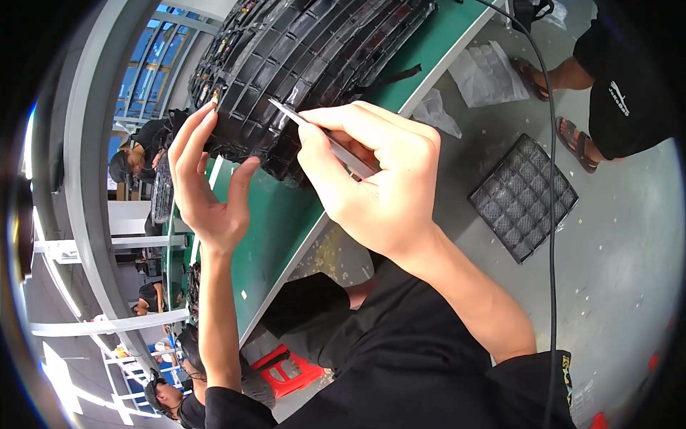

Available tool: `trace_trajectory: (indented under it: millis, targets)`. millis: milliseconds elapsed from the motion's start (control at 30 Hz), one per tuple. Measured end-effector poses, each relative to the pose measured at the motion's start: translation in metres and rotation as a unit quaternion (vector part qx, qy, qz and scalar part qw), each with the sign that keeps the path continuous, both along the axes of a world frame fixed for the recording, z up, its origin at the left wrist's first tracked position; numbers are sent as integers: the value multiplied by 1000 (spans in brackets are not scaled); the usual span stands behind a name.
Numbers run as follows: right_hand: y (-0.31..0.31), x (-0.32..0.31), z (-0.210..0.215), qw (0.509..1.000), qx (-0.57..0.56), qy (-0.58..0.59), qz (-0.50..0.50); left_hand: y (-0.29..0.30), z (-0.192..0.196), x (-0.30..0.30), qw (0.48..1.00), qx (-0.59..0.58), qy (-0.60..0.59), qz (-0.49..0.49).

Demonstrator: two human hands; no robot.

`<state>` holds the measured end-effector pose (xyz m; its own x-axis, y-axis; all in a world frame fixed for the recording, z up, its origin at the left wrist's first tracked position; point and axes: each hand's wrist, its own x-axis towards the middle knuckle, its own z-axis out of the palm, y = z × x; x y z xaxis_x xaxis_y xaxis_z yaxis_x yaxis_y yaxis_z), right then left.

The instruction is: Assembling small electronic components of a smartwatch using tweezers.

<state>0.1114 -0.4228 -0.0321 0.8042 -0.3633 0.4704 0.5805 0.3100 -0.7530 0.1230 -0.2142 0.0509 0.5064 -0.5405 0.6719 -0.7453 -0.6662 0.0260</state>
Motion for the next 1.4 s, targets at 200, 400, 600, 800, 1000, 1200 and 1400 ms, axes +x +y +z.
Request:
trace_trajectory:
  millis: [200,400,600,800,1000,1200,1400]
  targets:
    - [1,5,6,999,-32,1,20,0,8,-2,999,23,-1,26]
    - [-4,-2,8,994,-96,34,37,0,8,-9,999,21,31,32]
    - [-4,-9,1,993,-94,51,58,15,20,-3,998,-15,31,44]
    - [-16,-20,1,988,-112,95,46,37,30,40,973,-198,44,108]
    - [-28,-32,-3,980,-130,134,63,105,1,139,856,-372,141,330]
    - [-23,-37,-9,979,-135,138,69,127,-7,182,831,-420,185,314]
    - [-20,-39,-21,972,-147,162,86,124,9,148,831,-425,224,282]
